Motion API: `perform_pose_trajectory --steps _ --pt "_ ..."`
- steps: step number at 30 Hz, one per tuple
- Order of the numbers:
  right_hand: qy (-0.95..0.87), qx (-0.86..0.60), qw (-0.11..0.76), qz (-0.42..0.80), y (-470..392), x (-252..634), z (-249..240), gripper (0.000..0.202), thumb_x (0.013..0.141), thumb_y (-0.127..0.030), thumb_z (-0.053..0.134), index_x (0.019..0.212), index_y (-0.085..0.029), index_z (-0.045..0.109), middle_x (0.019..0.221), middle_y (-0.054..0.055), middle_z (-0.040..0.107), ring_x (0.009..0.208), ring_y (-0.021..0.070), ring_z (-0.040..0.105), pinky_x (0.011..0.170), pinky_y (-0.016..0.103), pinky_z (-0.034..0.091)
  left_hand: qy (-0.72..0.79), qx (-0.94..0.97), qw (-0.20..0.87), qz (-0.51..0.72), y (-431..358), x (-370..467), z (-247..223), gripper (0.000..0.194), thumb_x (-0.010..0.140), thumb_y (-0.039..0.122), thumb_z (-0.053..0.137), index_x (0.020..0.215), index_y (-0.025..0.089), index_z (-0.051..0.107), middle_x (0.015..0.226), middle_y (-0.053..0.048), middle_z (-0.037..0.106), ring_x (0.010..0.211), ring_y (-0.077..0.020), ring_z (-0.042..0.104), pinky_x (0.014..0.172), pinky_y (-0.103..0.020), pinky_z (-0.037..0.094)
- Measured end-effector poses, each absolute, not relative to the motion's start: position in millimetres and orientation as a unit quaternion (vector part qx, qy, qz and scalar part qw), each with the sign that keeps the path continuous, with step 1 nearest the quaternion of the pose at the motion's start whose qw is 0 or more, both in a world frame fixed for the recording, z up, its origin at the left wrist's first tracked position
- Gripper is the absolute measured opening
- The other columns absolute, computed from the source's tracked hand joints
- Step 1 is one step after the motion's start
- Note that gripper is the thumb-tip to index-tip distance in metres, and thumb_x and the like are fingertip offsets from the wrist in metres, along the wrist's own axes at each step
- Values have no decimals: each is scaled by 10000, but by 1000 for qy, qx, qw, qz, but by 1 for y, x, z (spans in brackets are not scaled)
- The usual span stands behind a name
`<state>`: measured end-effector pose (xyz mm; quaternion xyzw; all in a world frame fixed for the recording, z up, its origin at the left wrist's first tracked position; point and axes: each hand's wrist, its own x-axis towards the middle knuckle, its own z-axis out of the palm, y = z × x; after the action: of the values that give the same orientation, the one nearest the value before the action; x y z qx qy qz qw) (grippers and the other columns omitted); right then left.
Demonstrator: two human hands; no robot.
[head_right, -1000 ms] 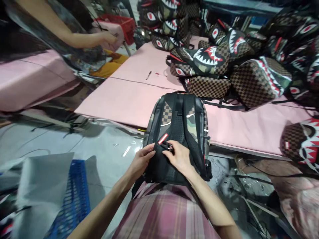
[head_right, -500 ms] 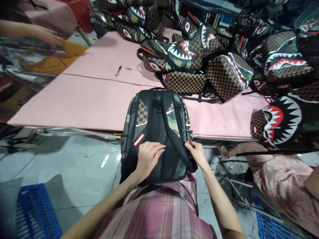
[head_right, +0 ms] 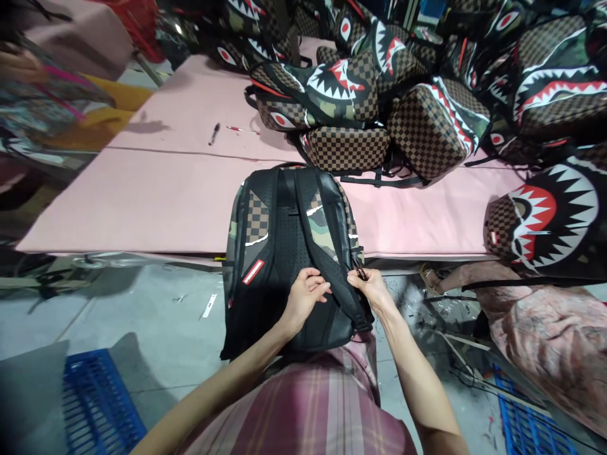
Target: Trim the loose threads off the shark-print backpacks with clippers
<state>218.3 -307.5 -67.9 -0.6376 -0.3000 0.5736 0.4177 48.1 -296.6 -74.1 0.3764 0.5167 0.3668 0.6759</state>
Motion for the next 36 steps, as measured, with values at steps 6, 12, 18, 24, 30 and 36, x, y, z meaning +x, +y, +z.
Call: perform_pose_trajectory --steps 6,12,18,24,30,36 --pt "-298 -645 416 568 -308 221 -72 345 486 -403 760 660 -131 640 515 -38 479 502 89 390 511 242 308 514 300 706 385 -273 47 -67 309 612 280 689 838 135 536 631 13 572 581 -105 572 491 -193 471" --pt "-400 -633 376 545 -300 221 -70 347 631 -467 679 731 -136 651 633 -5 560 607 126 466 580 249 349 515 313 692 397 -235 36 -54 278 537 270 739 708 131 570 597 12 578 537 -91 559 465 -179 461" --pt "-428 -598 349 581 -280 217 -63 352 701 -490 620 635 -152 547 571 -34 457 528 90 368 497 220 267 490 346 700 387 -206 31 -39 289 612 381 694 626 107 601 555 -18 594 511 -92 570 470 -174 447" --pt "-435 -612 329 573 -278 222 -68 405 677 -527 629 547 -173 483 508 -46 424 482 90 360 470 223 251 495 322 676 441 -180 32 -33 343 536 352 759 749 122 618 648 -4 611 558 -88 545 463 -183 454" --pt "-539 -679 310 389 -269 225 -45 400 738 -441 620 1060 -204 616 984 60 670 875 232 609 765 324 444 457 282 730 422 -173 33 -28 363 556 414 755 695 131 576 640 -1 583 547 -87 531 478 -204 459" --pt "-674 -652 334 93 -251 203 6 264 877 -352 487 1073 -198 574 976 75 652 893 204 598 767 316 417 382 277 784 404 -181 33 -28 327 591 374 759 635 125 553 662 4 572 602 -84 534 592 -237 487"
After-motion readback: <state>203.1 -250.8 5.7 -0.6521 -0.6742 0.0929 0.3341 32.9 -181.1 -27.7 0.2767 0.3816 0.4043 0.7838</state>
